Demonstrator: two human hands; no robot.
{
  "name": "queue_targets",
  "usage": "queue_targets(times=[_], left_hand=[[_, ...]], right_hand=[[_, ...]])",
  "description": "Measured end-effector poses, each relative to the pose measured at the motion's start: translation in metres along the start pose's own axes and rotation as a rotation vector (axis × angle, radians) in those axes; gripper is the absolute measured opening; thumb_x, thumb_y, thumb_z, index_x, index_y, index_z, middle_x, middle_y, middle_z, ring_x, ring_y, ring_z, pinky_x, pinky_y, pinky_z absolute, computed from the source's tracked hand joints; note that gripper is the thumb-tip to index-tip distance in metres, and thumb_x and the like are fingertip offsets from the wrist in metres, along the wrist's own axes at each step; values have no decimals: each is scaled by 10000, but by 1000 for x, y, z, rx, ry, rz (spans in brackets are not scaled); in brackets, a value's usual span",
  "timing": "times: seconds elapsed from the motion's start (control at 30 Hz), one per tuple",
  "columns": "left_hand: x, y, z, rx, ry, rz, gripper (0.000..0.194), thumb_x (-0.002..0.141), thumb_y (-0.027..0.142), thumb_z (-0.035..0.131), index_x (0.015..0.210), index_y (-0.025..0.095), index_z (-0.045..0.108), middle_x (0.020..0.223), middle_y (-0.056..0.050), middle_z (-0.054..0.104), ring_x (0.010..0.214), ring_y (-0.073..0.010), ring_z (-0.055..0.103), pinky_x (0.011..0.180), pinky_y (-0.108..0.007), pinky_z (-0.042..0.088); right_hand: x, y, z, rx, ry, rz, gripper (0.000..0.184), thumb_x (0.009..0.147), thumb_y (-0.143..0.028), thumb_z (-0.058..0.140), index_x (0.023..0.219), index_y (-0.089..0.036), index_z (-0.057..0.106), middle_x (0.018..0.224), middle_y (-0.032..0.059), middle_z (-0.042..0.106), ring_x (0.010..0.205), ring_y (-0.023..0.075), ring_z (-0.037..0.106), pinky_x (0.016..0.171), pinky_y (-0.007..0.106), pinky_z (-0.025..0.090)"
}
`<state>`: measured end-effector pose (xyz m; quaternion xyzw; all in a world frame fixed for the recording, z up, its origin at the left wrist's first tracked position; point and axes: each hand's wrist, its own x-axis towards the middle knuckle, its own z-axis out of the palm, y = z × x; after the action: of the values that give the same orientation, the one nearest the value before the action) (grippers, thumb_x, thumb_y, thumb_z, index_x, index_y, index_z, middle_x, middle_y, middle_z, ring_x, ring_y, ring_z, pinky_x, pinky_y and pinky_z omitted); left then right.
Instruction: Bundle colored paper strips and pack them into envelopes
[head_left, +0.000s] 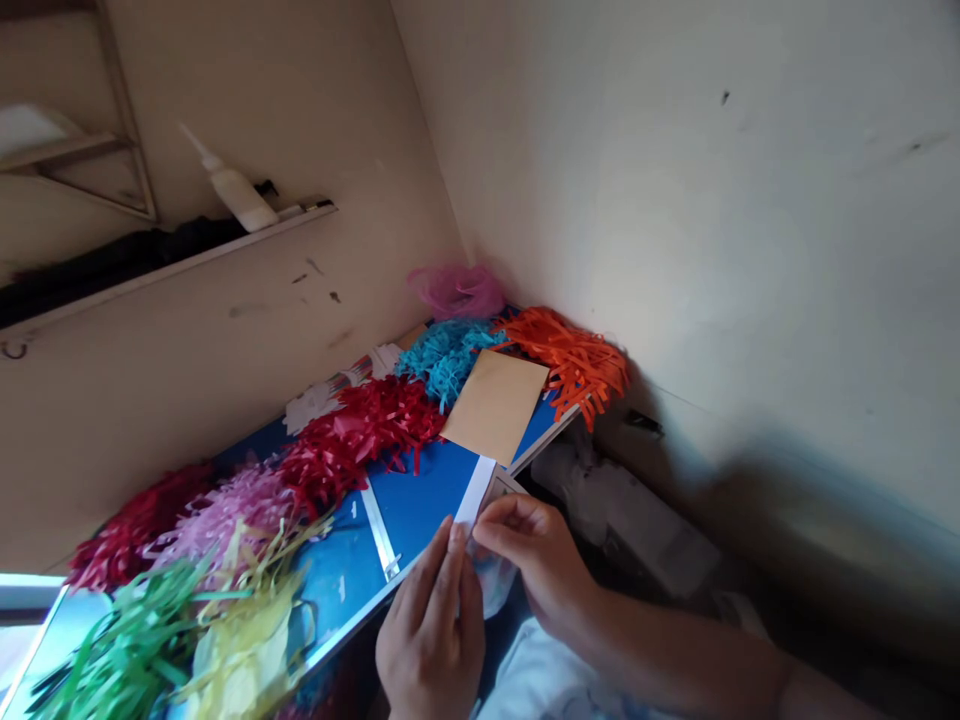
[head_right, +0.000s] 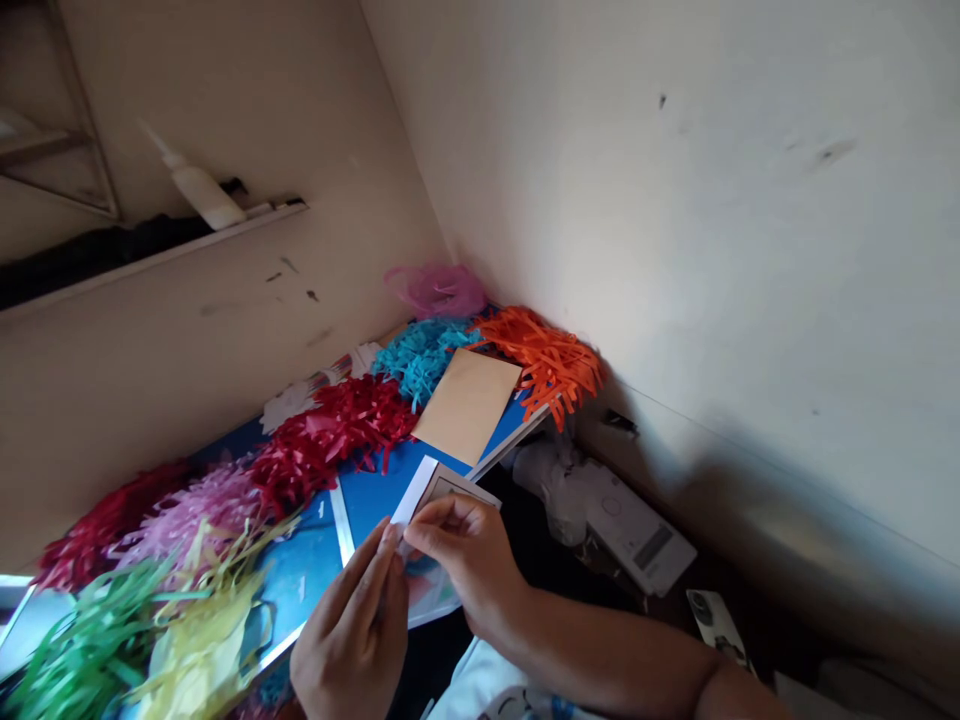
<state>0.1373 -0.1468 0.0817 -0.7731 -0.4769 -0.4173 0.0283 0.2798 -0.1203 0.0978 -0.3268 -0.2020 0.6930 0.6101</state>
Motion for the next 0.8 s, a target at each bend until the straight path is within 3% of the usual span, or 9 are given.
queue_targets(times=[0.2,0.33,0.53,0.67,0.8], left_hand=[[0,2,2,104,-22,72,681,838,71,663,1446,283,442,1311,-62,650,1098,-234,679,972,-292,497],[3,7,5,134,106,102,745,814,44,683,1470,250,397,1214,-80,710,1023,-217,712,891,-271,539],[9,9,2,302,91,314,455,872,69,619,1320,130,564,1112,-144,740,990,-206,717,860,-274,548],[4,9,-4,345,54,252,406,915,123,569,1319,155,555,1136,-136,719,992,-208,709,838,-281,554],[4,11,-14,440,-82,164,367,940,155,518,1301,201,573,1143,-106,689,890,-186,716,689,-235,551]], right_hand=[[1,1,3,-39,46,9,233,573,-290,853,656,-168,673,627,-17,653,592,121,578,626,247,466],[1,-3,7,-91,58,8,172,581,-244,787,632,-173,640,575,-27,618,567,124,555,592,244,451],[-1,-11,12,-236,79,-46,167,595,-257,727,606,-189,575,583,-37,590,579,124,551,604,243,457],[-3,-12,8,-164,13,-28,309,586,-254,762,797,-206,541,611,-52,615,591,138,606,632,263,499],[-4,-12,3,-126,-92,-19,393,600,-200,757,878,-215,480,667,-48,662,632,145,654,677,282,532]])
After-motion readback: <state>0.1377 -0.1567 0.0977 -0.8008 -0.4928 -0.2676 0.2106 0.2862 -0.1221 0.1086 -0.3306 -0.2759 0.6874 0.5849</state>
